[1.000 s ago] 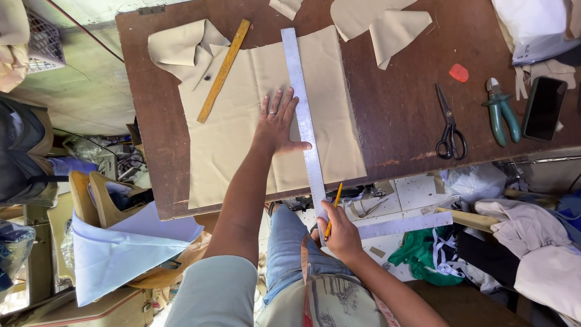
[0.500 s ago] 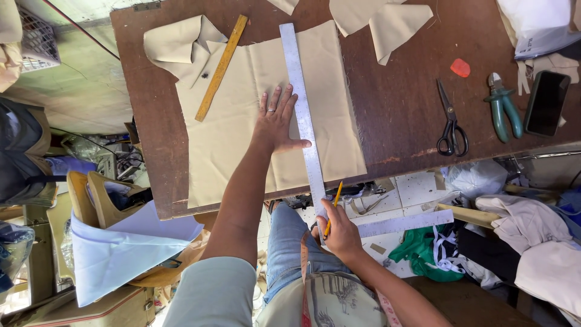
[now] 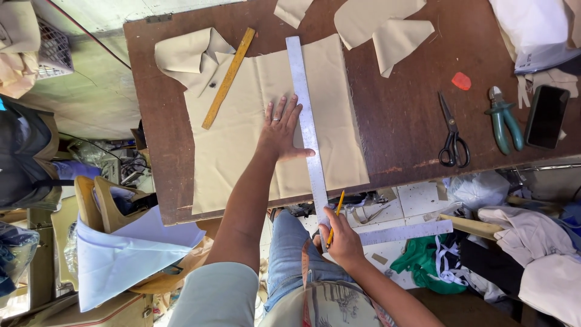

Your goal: The person cuts a piece of beige fabric using scissors on a wooden table. They then unfold a larger piece of fabric, smooth it out, and use a ruler and pencil to draw lines on it.

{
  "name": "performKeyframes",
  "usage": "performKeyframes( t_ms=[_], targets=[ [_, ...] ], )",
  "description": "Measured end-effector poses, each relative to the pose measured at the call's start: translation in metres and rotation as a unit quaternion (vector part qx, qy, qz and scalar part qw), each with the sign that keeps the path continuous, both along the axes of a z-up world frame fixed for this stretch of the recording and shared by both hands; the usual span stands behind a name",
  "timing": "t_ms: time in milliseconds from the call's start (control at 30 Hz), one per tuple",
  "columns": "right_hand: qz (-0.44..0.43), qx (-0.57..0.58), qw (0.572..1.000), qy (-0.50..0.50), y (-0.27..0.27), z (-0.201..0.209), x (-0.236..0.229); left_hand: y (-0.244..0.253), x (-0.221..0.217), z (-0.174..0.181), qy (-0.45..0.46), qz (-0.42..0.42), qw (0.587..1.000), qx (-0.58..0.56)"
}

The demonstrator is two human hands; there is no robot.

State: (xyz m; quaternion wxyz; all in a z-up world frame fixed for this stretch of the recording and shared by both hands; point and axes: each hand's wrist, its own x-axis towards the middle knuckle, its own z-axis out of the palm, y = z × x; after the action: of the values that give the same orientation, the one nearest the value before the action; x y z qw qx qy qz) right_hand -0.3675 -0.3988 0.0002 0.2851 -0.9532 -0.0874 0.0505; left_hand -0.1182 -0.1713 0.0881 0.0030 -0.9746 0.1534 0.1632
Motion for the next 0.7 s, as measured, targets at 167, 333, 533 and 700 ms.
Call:
performKeyframes(
  t_ms=[167, 333, 533, 700],
  targets=[
    [0.022, 0.024, 0.998, 0.062, -0.003, 0.003, 0.002, 0.002, 0.002, -0.005, -0.015, -0.014, 0.999, -0.033],
    [0.053, -0.064, 0.995, -0.047, -0.004, 0.008, 0.008, -0.002, 0.004, -0.002, -0.013, -0.014, 1.0, 0.015],
    [0.066, -0.108, 0.992, 0.006, -0.007, 0.038, 0.032, -0.019, 0.015, 0.017, 0.018, -0.023, 0.991, 0.132],
    [-0.026, 0.253, 0.954, -0.159, 0.004, 0.077, 0.145, -0.04, 0.021, 0.038, 0.034, -0.037, 0.984, 0.168]
  ],
)
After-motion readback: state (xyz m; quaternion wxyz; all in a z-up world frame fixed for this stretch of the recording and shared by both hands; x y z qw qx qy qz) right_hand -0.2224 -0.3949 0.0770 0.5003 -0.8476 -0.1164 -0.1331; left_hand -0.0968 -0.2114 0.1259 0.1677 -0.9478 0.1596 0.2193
